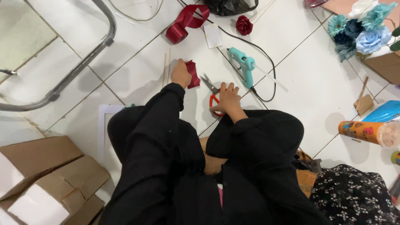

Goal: The person makes ribbon flowers by cutting pieces of red ribbon with scissors and applying hot glue from a glue gun to shape them.

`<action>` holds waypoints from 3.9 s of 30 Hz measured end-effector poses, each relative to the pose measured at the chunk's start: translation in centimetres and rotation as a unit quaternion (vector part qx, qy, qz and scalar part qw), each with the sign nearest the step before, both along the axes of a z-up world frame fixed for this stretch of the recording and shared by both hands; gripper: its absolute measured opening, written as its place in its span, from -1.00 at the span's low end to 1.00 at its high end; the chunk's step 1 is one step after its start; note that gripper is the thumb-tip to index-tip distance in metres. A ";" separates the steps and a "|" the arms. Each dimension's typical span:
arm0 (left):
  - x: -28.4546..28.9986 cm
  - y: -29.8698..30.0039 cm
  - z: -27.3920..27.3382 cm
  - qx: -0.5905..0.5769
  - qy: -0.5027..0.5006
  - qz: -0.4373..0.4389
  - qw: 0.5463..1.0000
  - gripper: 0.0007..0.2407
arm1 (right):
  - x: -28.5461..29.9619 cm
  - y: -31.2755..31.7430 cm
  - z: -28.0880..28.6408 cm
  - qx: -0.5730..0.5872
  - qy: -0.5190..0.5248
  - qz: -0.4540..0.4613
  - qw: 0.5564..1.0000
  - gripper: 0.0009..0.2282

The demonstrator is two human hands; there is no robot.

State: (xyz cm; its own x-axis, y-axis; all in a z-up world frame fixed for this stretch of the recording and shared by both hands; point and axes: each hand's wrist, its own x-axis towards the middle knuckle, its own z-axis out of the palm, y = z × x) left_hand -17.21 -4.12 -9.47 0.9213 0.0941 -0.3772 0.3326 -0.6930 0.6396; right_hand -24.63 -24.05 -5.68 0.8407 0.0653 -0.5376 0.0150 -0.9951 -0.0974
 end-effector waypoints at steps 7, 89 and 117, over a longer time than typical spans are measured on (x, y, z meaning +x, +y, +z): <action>-0.6 -1.2 3.7 -0.018 -0.040 -0.081 0.996 -0.77 | 0.5 -0.3 2.0 0.008 0.005 -0.089 0.996 -0.15; -3.8 -5.9 -2.2 0.215 -0.255 -0.365 0.869 -0.75 | 4.6 -7.8 12.0 0.048 0.021 -0.139 0.989 -0.34; -6.3 -5.2 -1.3 0.227 -0.220 -0.331 0.889 -0.78 | 5.3 -4.6 6.3 0.345 -0.041 -0.164 0.923 -0.66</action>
